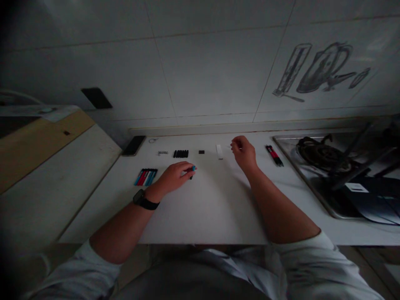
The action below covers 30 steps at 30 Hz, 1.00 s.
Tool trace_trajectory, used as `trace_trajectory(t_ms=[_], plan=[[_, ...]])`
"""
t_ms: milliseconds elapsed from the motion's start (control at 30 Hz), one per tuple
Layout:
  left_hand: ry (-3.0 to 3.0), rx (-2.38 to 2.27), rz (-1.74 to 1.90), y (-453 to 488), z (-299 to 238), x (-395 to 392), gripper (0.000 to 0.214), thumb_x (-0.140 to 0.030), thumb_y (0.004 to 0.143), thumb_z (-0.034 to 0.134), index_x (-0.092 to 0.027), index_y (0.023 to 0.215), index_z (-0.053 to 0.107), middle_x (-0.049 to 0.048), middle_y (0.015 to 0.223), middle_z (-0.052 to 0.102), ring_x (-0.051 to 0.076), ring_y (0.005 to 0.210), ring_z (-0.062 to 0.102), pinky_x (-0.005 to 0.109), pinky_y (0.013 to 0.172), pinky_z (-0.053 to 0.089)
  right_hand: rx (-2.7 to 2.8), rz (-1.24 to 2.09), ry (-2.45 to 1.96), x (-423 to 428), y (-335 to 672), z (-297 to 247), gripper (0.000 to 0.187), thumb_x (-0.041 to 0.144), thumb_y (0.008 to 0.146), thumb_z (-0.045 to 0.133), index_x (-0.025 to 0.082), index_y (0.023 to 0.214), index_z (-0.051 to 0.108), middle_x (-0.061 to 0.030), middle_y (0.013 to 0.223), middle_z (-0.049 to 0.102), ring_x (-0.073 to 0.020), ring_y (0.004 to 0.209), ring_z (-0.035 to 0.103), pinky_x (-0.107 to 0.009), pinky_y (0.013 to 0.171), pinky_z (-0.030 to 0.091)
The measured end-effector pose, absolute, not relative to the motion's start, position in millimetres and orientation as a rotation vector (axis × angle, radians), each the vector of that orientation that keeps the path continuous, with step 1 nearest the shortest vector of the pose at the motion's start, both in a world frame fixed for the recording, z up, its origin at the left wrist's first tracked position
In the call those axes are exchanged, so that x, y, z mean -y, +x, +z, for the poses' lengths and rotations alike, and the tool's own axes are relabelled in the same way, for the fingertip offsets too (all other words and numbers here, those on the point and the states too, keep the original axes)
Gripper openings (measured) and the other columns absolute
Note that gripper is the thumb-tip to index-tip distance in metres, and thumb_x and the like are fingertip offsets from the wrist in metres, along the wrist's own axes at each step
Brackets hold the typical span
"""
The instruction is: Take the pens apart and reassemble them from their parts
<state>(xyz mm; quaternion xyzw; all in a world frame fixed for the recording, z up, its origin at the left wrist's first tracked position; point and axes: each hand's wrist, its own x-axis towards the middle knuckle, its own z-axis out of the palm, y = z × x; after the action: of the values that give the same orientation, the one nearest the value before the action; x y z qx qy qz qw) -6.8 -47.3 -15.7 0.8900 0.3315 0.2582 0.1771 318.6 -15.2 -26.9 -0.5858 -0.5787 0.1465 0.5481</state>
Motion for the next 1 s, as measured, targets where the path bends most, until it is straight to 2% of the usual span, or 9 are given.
trace_trajectory(t_ms=[100, 233, 467, 667, 867, 1000], plan=[[2.553, -0.96, 0.724, -6.6, -13.8, 48.4, 0.015, -0.031, 0.102, 0.06, -0.021, 0.106, 0.07, 0.0048, 0.099, 0.07, 0.019, 0.091, 0.065, 0.033, 0.083, 0.051, 1.508, 0.439, -1.238, 29.5, 287.8, -23.0, 0.029, 0.047, 0.092, 0.062, 0.021, 0.101, 0.07, -0.0069, 0.096, 0.071, -0.0172, 0.077, 0.066, -0.032, 0.071, 0.054], [2.568, -0.956, 0.744, -6.2, -12.8, 48.9, 0.016, -0.032, 0.101, 0.061, -0.021, 0.109, 0.07, 0.0053, 0.099, 0.069, 0.019, 0.09, 0.064, 0.032, 0.082, 0.051, 1.623, 0.676, -1.139, 50.0, 253.6, -18.8, 0.027, 0.047, 0.088, 0.071, 0.022, 0.099, 0.07, -0.004, 0.087, 0.071, -0.0172, 0.078, 0.065, -0.03, 0.073, 0.051], [2.614, -0.899, 0.758, -4.7, -12.0, 50.9, 0.016, -0.032, 0.1, 0.062, -0.019, 0.108, 0.07, 0.0046, 0.093, 0.067, 0.018, 0.086, 0.062, 0.031, 0.079, 0.049, 1.82, 0.679, -1.133, 65.5, 232.6, -16.5, 0.021, 0.04, 0.092, 0.068, 0.021, 0.089, 0.074, -0.0012, 0.079, 0.071, -0.0141, 0.069, 0.06, -0.027, 0.068, 0.045], [2.625, -0.889, 0.738, -2.8, -10.5, 52.4, 0.015, -0.032, 0.1, 0.063, -0.019, 0.103, 0.07, 0.0045, 0.091, 0.065, 0.019, 0.085, 0.061, 0.031, 0.077, 0.048, 1.876, 0.67, -1.049, 66.5, 226.1, -17.8, 0.022, 0.042, 0.093, 0.069, 0.021, 0.089, 0.075, -0.004, 0.082, 0.074, -0.0159, 0.073, 0.065, -0.028, 0.07, 0.05], [2.561, -0.849, 0.798, -2.1, -9.9, 52.9, 0.011, -0.026, 0.1, 0.061, -0.02, 0.102, 0.07, 0.0051, 0.096, 0.069, 0.019, 0.09, 0.063, 0.031, 0.08, 0.049, 1.859, 0.806, -0.946, 67.4, 223.0, -20.9, 0.023, 0.041, 0.09, 0.074, 0.021, 0.101, 0.076, -0.0052, 0.09, 0.075, -0.0164, 0.079, 0.069, -0.029, 0.073, 0.055], [2.527, -0.875, 0.803, -3.1, -8.2, 52.7, 0.013, -0.031, 0.099, 0.063, -0.02, 0.1, 0.07, 0.0048, 0.094, 0.07, 0.019, 0.088, 0.064, 0.032, 0.08, 0.05, 1.797, 0.858, -0.925, 67.7, 223.4, -18.4, 0.022, 0.043, 0.089, 0.074, 0.022, 0.098, 0.075, -0.0052, 0.094, 0.073, -0.0171, 0.085, 0.069, -0.03, 0.077, 0.056]])
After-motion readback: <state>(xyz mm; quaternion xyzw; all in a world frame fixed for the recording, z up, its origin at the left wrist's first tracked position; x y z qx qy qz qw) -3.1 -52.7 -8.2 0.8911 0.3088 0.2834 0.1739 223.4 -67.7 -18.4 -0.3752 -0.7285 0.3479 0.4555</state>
